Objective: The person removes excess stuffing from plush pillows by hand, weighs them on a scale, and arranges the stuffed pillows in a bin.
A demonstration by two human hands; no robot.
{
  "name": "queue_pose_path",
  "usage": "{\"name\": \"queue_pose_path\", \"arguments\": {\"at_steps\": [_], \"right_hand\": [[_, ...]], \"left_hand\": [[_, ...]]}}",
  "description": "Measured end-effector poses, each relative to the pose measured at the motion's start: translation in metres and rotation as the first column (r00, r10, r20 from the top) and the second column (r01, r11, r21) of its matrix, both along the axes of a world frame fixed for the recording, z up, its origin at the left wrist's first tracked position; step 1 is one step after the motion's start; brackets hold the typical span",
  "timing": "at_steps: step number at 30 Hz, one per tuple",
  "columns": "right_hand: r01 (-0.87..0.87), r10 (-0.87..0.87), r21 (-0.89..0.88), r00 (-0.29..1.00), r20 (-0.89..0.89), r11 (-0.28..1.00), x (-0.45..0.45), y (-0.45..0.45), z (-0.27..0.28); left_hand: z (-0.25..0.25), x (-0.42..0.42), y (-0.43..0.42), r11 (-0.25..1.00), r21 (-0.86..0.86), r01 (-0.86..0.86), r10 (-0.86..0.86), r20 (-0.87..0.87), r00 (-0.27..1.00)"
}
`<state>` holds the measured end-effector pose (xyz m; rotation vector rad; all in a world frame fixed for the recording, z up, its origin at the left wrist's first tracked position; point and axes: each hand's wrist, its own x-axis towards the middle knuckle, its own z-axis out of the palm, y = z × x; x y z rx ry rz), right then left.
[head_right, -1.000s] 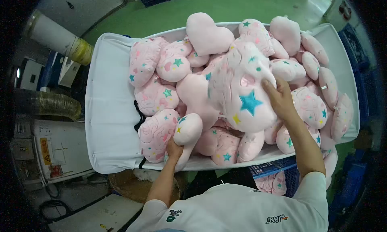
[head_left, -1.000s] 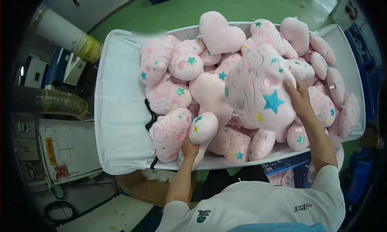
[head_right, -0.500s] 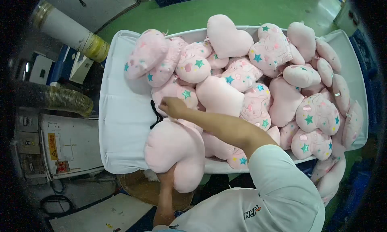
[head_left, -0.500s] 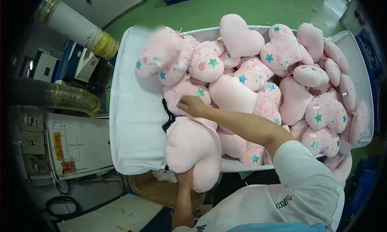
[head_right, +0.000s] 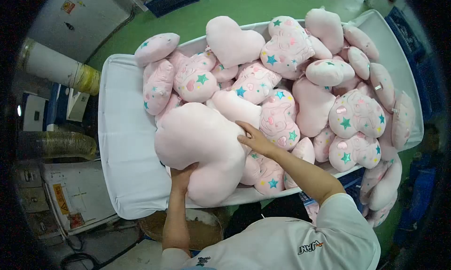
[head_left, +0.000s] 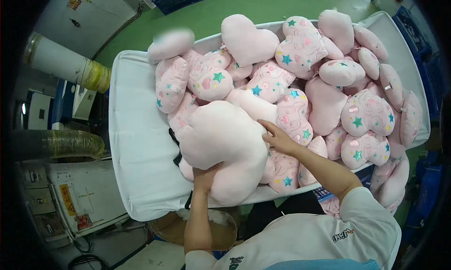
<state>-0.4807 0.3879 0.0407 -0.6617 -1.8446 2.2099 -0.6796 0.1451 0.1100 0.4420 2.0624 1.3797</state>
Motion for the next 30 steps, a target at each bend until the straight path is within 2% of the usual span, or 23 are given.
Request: {"name": "queue_pose_path", "arguments": {"at_steps": [4, 9, 10, 13, 15, 16, 17, 18, 20, 21, 22, 23, 24, 25, 26, 28, 30], "right_hand": [[0.113, -0.112, -0.072, 0.994, 0.012, 0.991, 0.02, 0.022, -0.002], [0.169, -0.171, 0.035, 0.983, 0.064, 0.985, 0.048, 0.038, -0.02], [0.225, -0.225, 0.01, 0.972, 0.069, 0.974, 0.054, 0.04, -0.025], [0.392, -0.386, -0.06, 0.918, 0.087, 0.918, 0.077, 0.042, -0.038], [0.382, -0.379, -0.03, 0.922, 0.081, 0.924, 0.101, 0.041, -0.044], [0.387, -0.385, -0.021, 0.92, 0.078, 0.922, 0.115, 0.04, -0.045], [0.381, -0.377, 0.005, 0.914, 0.148, 0.925, 0.131, 0.039, -0.047], [0.373, -0.37, 0.031, 0.903, 0.22, 0.927, 0.146, 0.038, -0.049], [0.377, -0.363, 0.017, 0.877, 0.314, 0.926, 0.176, 0.033, -0.04], [0.4, -0.396, 0.067, 0.845, 0.358, 0.914, 0.199, 0.028, -0.057], [0.44, -0.413, 0.058, 0.778, 0.474, 0.896, 0.228, 0.019, -0.065], [0.48, -0.422, 0.055, 0.704, 0.572, 0.876, 0.254, 0.007, -0.069], [0.437, -0.406, 0.105, 0.683, 0.608, 0.893, 0.272, -0.002, -0.076], [0.391, -0.393, 0.154, 0.66, 0.641, 0.908, 0.286, -0.01, -0.082], [0.386, -0.392, 0.159, 0.658, 0.643, 0.909, 0.297, -0.018, -0.085], [0.321, -0.27, 0.071, 0.631, 0.727, 0.944, 0.313, -0.032, -0.085], [0.324, -0.234, 0.038, 0.593, 0.771, 0.945, 0.322, -0.039, -0.088]], "left_hand": [[-0.01, 0.005, 0.039, 0.994, 0.029, 0.103, -0.103, -0.003, 0.995], [-0.007, 0.018, 0.08, 0.997, 0.076, 0.032, -0.047, 0.204, 0.978], [-0.005, 0.016, 0.086, 0.998, 0.066, 0.002, -0.019, 0.26, 0.965], [-0.001, -0.012, 0.122, 0.995, 0.093, -0.048, 0.023, 0.254, 0.967], [0.007, -0.044, 0.156, 0.976, 0.219, -0.016, -0.03, 0.205, 0.978], [0.016, -0.062, 0.177, 0.974, 0.225, -0.032, -0.014, 0.202, 0.979], [0.029, -0.081, 0.201, 0.972, 0.231, -0.047, 0.0, 0.2, 0.98], [0.043, -0.108, 0.224, 0.993, 0.118, 0.026, -0.039, 0.111, 0.993], [0.033, -0.161, 0.26, 0.995, 0.082, -0.058, 0.054, 0.045, 0.997], [0.031, -0.169, 0.277, 0.984, 0.031, -0.178, 0.18, -0.13, 0.975], [-0.002, -0.18, 0.298, 1.0, 0.019, 0.007, 0.004, -0.493, 0.87], [-0.033, -0.189, 0.31, 0.983, -0.058, 0.175, -0.153, -0.784, 0.602], [-0.061, -0.175, 0.314, 0.914, -0.373, 0.162, -0.405, -0.794, 0.453], [-0.085, -0.155, 0.319, 0.757, -0.646, 0.094, -0.64, -0.705, 0.305], [-0.101, -0.15, 0.32, 0.76, -0.643, 0.094, -0.636, -0.706, 0.311], [-0.124, -0.142, 0.32, 0.753, -0.658, 0.007, -0.595, -0.677, 0.433], [-0.134, -0.149, 0.326, 0.708, -0.706, 0.035, -0.657, -0.639, 0.4]]}}
